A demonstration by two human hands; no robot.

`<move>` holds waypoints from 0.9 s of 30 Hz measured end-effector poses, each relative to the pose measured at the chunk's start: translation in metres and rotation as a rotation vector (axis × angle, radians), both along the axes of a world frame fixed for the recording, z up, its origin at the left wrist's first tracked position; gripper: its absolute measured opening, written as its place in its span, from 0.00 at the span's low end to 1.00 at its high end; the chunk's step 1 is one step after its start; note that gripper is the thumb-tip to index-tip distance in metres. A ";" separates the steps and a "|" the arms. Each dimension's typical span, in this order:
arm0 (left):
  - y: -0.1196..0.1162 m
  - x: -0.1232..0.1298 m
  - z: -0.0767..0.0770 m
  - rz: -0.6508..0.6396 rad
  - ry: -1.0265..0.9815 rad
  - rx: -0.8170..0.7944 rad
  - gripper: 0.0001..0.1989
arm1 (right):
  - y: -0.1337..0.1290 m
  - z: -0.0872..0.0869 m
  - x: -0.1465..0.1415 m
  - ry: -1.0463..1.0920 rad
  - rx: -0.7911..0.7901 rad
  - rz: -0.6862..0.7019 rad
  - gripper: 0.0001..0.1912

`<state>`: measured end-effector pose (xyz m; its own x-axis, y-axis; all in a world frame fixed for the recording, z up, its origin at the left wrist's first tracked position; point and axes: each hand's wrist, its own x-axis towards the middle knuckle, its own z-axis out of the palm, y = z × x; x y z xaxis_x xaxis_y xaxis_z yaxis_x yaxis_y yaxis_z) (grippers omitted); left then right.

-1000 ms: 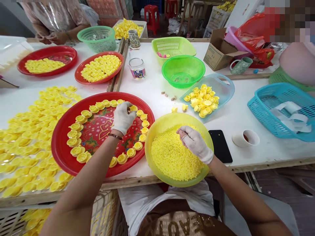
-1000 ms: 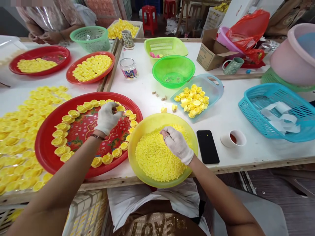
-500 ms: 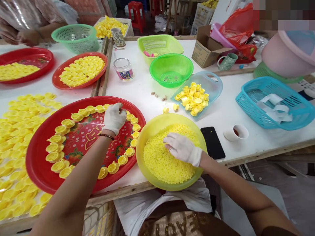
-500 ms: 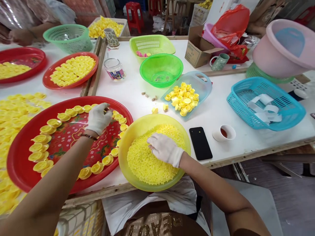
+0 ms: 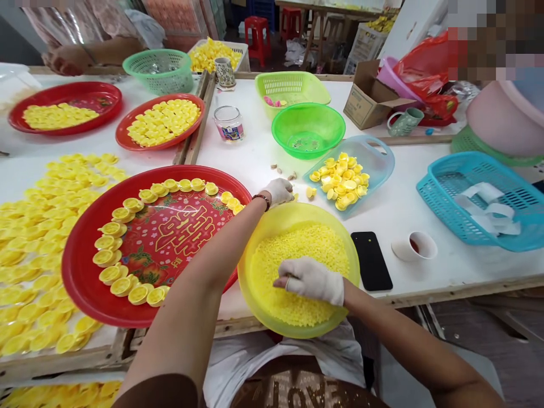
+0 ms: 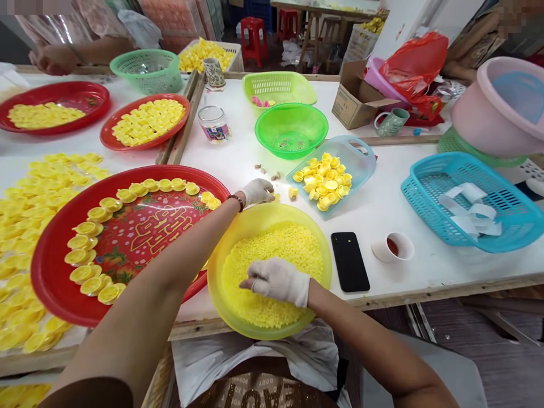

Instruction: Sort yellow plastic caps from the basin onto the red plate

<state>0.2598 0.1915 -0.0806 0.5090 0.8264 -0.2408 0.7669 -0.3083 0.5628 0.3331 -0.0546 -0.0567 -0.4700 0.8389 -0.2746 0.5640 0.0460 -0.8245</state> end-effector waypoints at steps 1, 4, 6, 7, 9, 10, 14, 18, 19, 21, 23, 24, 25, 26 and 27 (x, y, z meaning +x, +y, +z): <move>0.001 -0.003 -0.002 0.007 -0.012 -0.006 0.13 | 0.002 -0.002 0.003 0.194 -0.081 -0.124 0.18; -0.003 -0.017 0.004 0.036 -0.076 0.033 0.14 | 0.011 -0.006 0.014 0.746 -0.446 -0.453 0.20; -0.010 -0.029 0.017 0.061 -0.140 0.083 0.17 | 0.017 -0.007 0.022 1.009 -0.656 -0.602 0.18; -0.017 -0.035 0.026 0.066 -0.191 0.113 0.18 | 0.020 -0.007 0.026 1.104 -0.721 -0.651 0.15; -0.039 -0.049 0.043 0.040 -0.316 0.195 0.18 | 0.024 -0.006 0.032 1.239 -0.786 -0.711 0.11; -0.053 -0.056 0.050 0.001 -0.378 0.245 0.17 | 0.025 -0.005 0.035 1.286 -0.793 -0.732 0.09; -0.121 -0.074 0.050 -0.157 -0.323 0.350 0.20 | 0.027 0.003 0.043 1.353 -0.638 -0.883 0.13; -0.167 -0.068 0.020 -0.196 -0.090 0.192 0.13 | 0.031 0.011 0.039 1.260 -0.366 -1.028 0.16; -0.171 -0.065 0.014 -0.206 -0.059 0.159 0.12 | 0.033 0.012 0.036 1.235 -0.306 -1.040 0.17; -0.175 -0.058 0.006 -0.210 -0.050 0.116 0.11 | 0.037 0.014 0.028 1.192 -0.201 -1.043 0.19; -0.175 -0.053 0.004 -0.183 -0.074 0.080 0.12 | 0.041 0.013 0.020 1.152 -0.110 -1.027 0.21; -0.174 -0.052 0.005 -0.161 -0.088 0.055 0.13 | 0.043 0.012 0.016 1.134 -0.065 -1.016 0.21; -0.174 -0.051 0.005 -0.139 -0.101 0.029 0.12 | 0.045 0.011 0.012 1.116 -0.022 -1.004 0.22; -0.173 -0.051 0.005 -0.118 -0.115 0.009 0.12 | 0.046 0.009 0.009 1.099 0.018 -0.995 0.22; -0.173 -0.051 0.005 -0.101 -0.129 0.000 0.11 | 0.047 0.007 0.007 1.085 0.053 -0.984 0.22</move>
